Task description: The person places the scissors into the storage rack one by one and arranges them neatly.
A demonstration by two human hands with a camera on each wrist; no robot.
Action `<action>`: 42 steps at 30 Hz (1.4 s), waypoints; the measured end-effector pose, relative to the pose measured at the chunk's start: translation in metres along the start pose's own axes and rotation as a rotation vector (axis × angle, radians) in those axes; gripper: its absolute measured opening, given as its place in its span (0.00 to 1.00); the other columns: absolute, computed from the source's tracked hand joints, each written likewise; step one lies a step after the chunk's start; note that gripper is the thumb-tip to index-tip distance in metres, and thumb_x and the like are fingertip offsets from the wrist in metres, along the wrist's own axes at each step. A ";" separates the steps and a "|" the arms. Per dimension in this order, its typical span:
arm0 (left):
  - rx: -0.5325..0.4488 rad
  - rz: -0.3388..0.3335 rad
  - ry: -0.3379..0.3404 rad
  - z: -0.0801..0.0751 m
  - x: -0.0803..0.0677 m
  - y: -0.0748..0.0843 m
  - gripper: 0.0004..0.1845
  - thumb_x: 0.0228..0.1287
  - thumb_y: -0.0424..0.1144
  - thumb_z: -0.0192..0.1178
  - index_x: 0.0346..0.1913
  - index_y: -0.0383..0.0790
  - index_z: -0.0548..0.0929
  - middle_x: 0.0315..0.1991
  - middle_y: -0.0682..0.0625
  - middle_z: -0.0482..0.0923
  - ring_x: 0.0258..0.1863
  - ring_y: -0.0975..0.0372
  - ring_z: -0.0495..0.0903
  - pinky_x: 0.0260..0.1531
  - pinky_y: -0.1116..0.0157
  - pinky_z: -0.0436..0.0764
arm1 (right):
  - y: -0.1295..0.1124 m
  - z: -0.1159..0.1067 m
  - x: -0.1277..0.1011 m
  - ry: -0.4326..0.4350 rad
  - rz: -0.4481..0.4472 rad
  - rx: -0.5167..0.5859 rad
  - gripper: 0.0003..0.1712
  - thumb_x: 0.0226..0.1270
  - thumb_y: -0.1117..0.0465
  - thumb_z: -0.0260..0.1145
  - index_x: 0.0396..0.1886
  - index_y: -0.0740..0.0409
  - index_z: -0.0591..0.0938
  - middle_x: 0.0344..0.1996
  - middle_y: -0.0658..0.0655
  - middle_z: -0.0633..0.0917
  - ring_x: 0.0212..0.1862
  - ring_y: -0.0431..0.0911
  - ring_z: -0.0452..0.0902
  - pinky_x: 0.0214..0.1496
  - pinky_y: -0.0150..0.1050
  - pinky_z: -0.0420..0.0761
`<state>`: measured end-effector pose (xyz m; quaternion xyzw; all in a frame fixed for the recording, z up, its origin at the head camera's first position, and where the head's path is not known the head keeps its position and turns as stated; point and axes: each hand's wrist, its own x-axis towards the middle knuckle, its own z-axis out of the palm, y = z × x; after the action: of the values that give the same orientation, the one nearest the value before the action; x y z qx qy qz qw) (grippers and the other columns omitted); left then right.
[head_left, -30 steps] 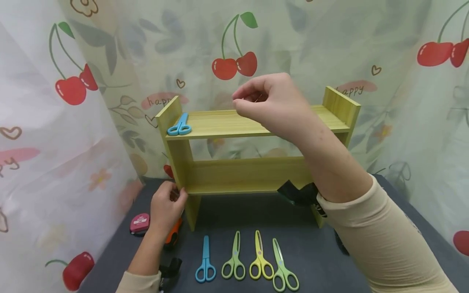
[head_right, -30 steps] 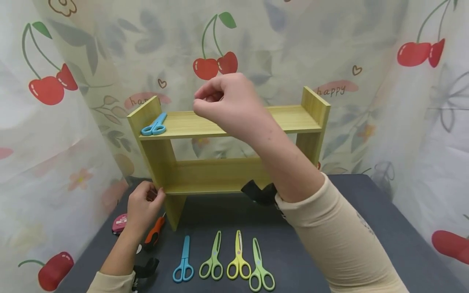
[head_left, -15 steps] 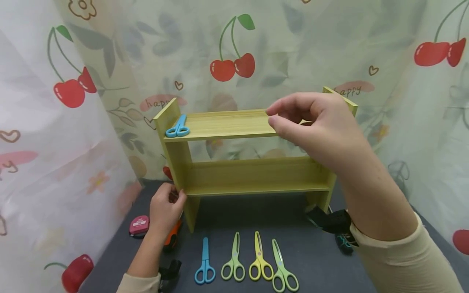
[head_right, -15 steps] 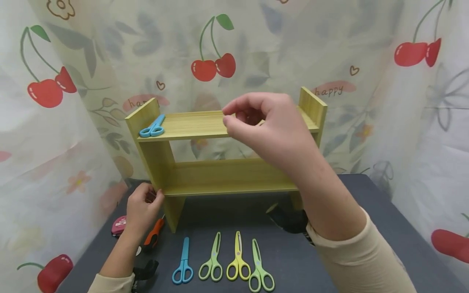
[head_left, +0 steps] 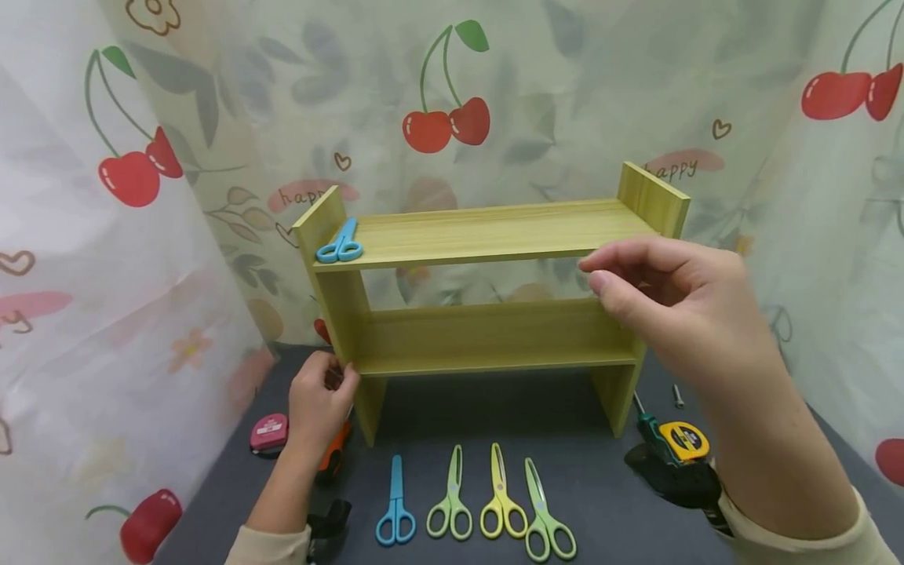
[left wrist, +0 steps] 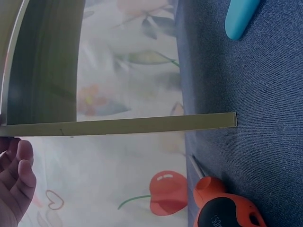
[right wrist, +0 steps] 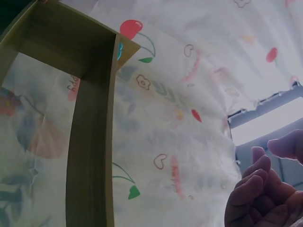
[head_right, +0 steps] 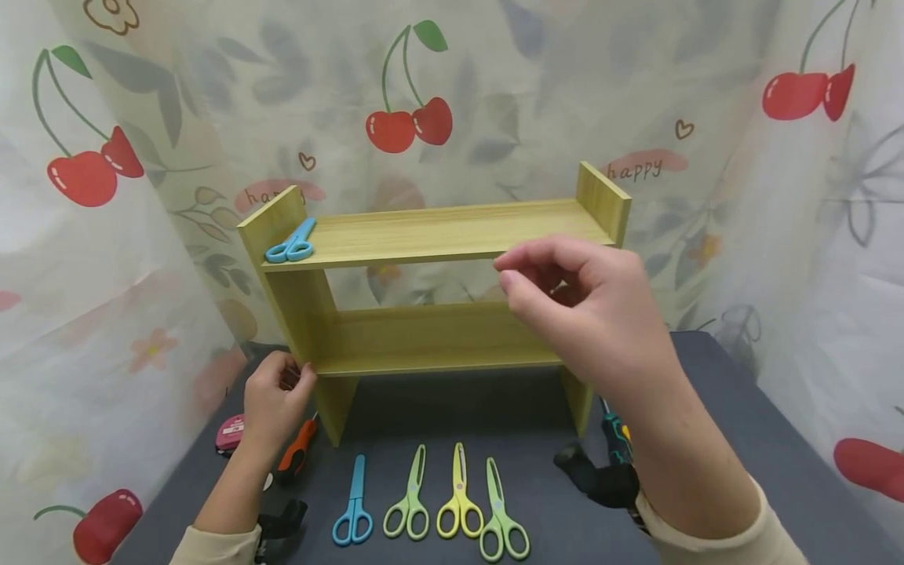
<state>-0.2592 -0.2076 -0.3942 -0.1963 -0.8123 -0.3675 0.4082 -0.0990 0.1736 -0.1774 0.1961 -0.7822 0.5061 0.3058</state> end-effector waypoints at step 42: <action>0.027 -0.140 -0.105 -0.008 0.001 0.006 0.04 0.66 0.34 0.64 0.36 0.39 0.78 0.30 0.49 0.75 0.26 0.61 0.74 0.26 0.67 0.77 | 0.170 0.011 -0.084 -0.430 0.104 0.116 0.09 0.69 0.71 0.67 0.39 0.51 0.83 0.32 0.53 0.83 0.29 0.45 0.78 0.31 0.38 0.79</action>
<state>-0.2517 -0.2096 -0.3874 -0.1527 -0.8492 -0.3731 0.3410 -0.1450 0.2337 -0.3518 0.2760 -0.8081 0.5119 0.0936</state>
